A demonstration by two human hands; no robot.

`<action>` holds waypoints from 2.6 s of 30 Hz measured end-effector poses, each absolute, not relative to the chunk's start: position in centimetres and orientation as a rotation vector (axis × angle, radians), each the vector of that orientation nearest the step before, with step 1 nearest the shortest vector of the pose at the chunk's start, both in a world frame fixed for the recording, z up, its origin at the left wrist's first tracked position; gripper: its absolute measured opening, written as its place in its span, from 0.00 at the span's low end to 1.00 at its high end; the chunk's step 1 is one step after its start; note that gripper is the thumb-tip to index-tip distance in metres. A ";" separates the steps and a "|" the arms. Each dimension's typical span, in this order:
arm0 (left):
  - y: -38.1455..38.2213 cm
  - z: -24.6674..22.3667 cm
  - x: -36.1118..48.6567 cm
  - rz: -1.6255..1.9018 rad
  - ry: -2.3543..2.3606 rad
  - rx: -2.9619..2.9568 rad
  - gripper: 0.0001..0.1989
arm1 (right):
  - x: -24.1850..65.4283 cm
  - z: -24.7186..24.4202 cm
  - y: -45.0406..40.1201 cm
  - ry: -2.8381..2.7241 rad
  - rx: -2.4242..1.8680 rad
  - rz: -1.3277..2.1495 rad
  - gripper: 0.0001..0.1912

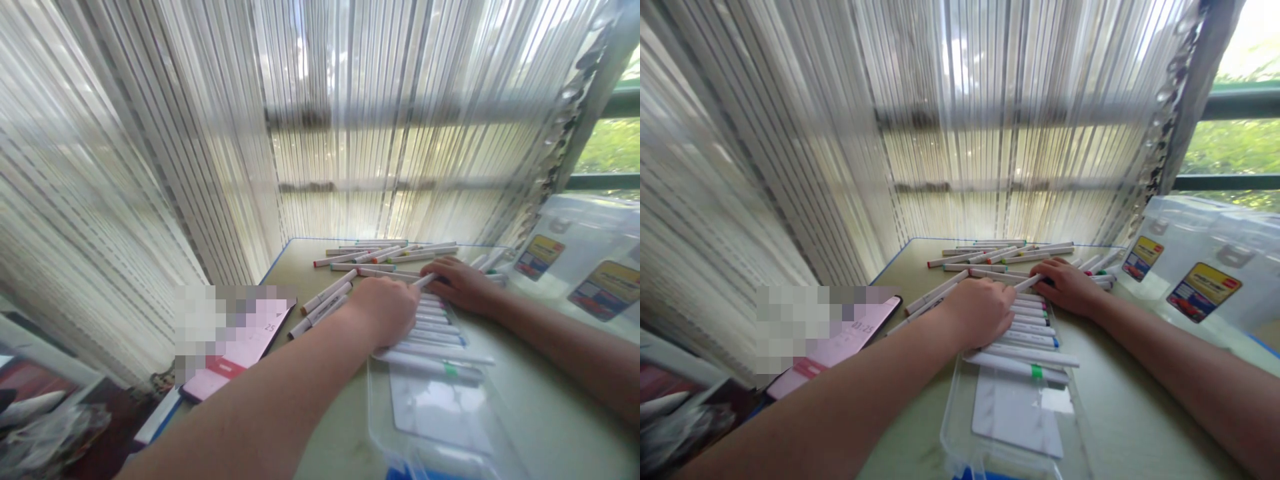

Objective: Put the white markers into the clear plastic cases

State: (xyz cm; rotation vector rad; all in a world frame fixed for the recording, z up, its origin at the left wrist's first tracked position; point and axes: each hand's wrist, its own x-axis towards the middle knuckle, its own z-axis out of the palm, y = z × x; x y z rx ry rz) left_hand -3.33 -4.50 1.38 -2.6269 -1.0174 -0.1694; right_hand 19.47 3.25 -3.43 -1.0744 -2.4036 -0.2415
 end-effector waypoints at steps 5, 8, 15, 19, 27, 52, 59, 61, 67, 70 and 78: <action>-4.4 1.3 -3.3 -0.171 -1.020 -2.623 0.12 | 19.5 -3.5 3.3 -2.416 -1.073 -0.224 0.10; -4.3 1.3 -3.2 -0.171 -1.014 -2.613 0.12 | 19.5 -3.5 3.4 -2.417 -1.076 -0.217 0.10; -4.5 1.4 -3.2 -0.160 -1.036 -2.593 0.12 | 19.4 -3.4 3.3 -2.402 -1.092 -0.201 0.10; -4.6 1.6 -3.2 -0.150 -1.040 -2.595 0.12 | 19.3 -3.3 3.2 -2.393 -1.090 -0.189 0.09; -4.5 1.3 -3.3 -0.178 -1.021 -2.604 0.12 | 19.4 -3.3 3.2 -2.383 -1.097 -0.191 0.10; -5.0 1.8 -3.3 -0.073 -1.046 -2.624 0.14 | 19.4 -3.4 3.3 -2.393 -1.114 -0.189 0.11; -4.9 1.5 -3.3 -0.087 -1.044 -2.617 0.13 | 19.5 -3.4 3.3 -2.401 -1.113 -0.193 0.10; -4.9 1.5 -3.3 -0.076 -1.041 -2.618 0.13 | 19.4 -3.4 3.3 -2.398 -1.106 -0.186 0.09; -4.7 1.6 -3.4 -0.079 -1.024 -2.615 0.13 | 19.3 -3.3 3.2 -2.394 -1.095 -0.183 0.10; -4.8 1.6 -3.4 -0.078 -1.028 -2.616 0.13 | 19.3 -3.3 3.2 -2.398 -1.105 -0.193 0.11; -4.9 1.5 -3.3 -0.126 -1.040 -2.620 0.12 | 19.3 -3.2 3.1 -2.396 -1.118 -0.195 0.11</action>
